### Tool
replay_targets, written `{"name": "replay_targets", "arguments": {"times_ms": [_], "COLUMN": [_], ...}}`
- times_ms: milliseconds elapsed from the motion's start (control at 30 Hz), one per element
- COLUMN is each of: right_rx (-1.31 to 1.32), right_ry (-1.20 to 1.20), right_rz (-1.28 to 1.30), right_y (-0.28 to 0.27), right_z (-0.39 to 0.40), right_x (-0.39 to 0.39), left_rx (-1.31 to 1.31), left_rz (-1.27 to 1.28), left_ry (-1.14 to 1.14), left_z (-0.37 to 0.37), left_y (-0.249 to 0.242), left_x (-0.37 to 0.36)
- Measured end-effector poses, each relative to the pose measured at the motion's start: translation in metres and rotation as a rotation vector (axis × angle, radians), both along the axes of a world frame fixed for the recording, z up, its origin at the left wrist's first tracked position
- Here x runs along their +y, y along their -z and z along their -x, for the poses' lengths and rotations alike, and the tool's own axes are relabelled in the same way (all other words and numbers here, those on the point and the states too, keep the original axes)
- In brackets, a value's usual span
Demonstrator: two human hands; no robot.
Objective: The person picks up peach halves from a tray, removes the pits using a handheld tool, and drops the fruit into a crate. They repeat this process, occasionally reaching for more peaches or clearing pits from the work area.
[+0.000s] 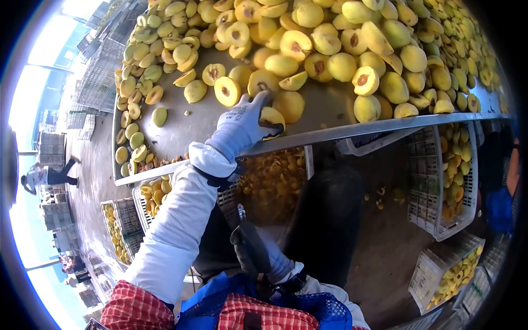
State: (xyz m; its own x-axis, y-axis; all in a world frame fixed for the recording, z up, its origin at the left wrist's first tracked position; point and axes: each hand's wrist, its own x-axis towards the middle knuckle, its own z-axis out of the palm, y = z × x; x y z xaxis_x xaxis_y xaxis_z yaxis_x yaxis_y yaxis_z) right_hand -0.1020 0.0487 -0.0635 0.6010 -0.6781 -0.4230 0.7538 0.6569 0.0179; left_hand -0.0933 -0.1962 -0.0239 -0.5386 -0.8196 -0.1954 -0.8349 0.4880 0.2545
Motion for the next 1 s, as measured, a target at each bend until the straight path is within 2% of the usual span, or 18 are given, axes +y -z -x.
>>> {"name": "replay_targets", "arguments": {"times_ms": [33,67,133,167,233,267,333,367,400,433,533,633,700,800,900,1000], "right_rx": [-0.038,-0.076,0.203,0.344,0.899,1.174,1.438,1.569,1.295,1.324,1.393,1.389,1.362,1.452,1.299,1.371], "right_ry": [0.043,0.090,0.280,0.366,0.442,0.466,0.449,0.439,0.306,0.297,0.233,0.161,0.180,0.464,0.293,0.300], "right_rz": [-0.011,-0.021,-0.061,-0.076,0.158,0.279,0.529,0.663,0.518,0.560,0.673,0.705,0.672,0.665,0.597,0.606], "right_y": [0.006,0.010,-0.002,-0.009,-0.012,-0.014,-0.026,-0.030,-0.031,-0.029,-0.027,-0.031,-0.023,-0.034,-0.031,-0.018], "right_z": [0.002,0.003,0.008,0.012,0.020,0.023,0.028,0.030,0.031,0.030,0.025,0.017,0.011,-0.001,0.001,-0.010], "right_x": [0.001,0.002,-0.005,-0.011,-0.015,-0.016,-0.024,-0.027,-0.026,-0.024,-0.018,-0.014,-0.010,-0.006,-0.004,0.006], "left_rx": [0.024,0.127,0.334,0.474,0.747,0.858,1.053,1.052,1.114,1.176,1.256,1.282,1.249,1.304,1.284,1.203], "left_rz": [0.036,-0.061,-0.259,-0.191,-0.056,-0.227,-0.604,-0.600,-0.647,-0.696,-0.871,-0.851,-0.721,-0.589,-0.431,-0.328], "left_ry": [0.016,-0.004,-0.059,-0.100,-0.184,-0.256,-0.377,-0.410,-0.496,-0.582,-0.592,-0.638,-0.548,-0.543,-0.512,-0.388], "left_z": [0.003,0.002,-0.011,-0.019,-0.036,-0.042,-0.055,-0.057,-0.057,-0.058,-0.077,-0.086,-0.085,-0.086,-0.084,-0.091], "left_y": [0.011,0.020,0.028,0.027,0.014,0.004,-0.017,-0.017,-0.019,-0.021,-0.023,-0.020,-0.021,-0.016,-0.018,-0.015], "left_x": [-0.002,-0.004,-0.007,-0.002,0.030,0.052,0.093,0.109,0.121,0.129,0.135,0.145,0.151,0.162,0.169,0.167]}}
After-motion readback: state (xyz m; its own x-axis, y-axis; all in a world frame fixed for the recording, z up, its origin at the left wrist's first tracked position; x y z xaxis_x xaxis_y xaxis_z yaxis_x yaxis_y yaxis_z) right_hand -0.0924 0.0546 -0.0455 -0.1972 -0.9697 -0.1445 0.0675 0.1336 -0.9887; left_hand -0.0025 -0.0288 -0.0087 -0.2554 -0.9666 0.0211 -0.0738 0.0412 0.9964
